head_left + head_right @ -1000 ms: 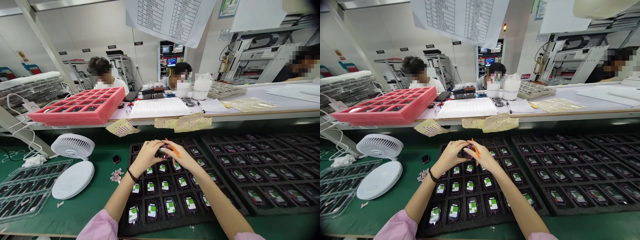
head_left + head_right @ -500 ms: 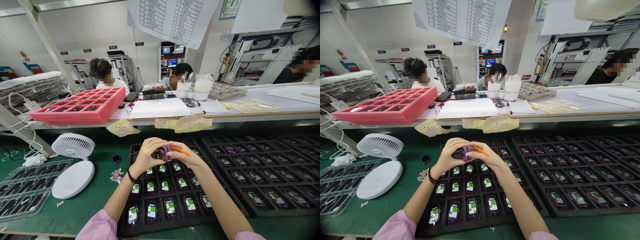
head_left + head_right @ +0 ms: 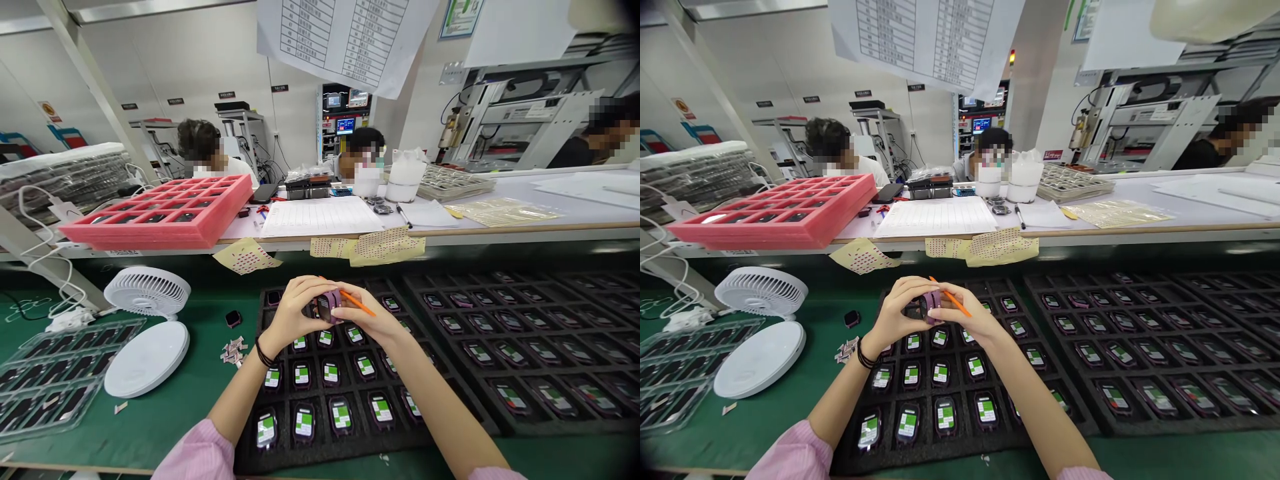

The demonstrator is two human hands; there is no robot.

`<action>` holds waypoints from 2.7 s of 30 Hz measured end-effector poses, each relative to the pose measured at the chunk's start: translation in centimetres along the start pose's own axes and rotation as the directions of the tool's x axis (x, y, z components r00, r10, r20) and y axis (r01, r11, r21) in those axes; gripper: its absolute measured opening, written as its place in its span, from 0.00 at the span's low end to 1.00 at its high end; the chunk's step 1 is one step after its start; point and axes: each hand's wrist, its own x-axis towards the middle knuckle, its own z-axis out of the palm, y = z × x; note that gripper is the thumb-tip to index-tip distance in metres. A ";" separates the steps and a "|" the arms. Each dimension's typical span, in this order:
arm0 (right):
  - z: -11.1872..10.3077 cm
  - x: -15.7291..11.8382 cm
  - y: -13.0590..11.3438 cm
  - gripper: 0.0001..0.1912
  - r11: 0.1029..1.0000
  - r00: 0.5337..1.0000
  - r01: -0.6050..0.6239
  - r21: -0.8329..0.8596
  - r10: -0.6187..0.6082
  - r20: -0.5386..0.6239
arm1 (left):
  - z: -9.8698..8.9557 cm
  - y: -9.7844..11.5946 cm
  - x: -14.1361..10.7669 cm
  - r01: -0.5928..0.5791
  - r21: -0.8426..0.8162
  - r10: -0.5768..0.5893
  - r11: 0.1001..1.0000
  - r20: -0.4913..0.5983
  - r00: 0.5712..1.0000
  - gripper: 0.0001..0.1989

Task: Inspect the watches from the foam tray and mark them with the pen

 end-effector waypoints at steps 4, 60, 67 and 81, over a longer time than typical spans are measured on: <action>0.4 -0.2 0.3 0.23 1.000 0.998 0.028 -0.005 -0.028 -0.051 | -0.2 0.2 0.0 0.012 0.013 -0.013 1.000 0.028 1.000 0.23; 0.9 -3.5 -1.2 0.23 0.659 0.685 0.589 -0.467 -0.714 -0.143 | -1.1 0.9 0.0 0.024 -0.048 -0.024 0.999 -0.016 1.000 0.25; 0.8 -3.5 -1.2 0.23 0.640 0.686 0.593 -0.489 -0.719 -0.109 | -0.8 0.7 -0.1 0.003 -0.054 -0.003 0.999 -0.005 1.000 0.25; 0.9 -3.8 -1.3 0.23 0.607 0.673 0.586 -0.537 -0.734 -0.096 | -0.8 0.7 -0.1 0.014 -0.040 -0.014 0.999 -0.014 1.000 0.25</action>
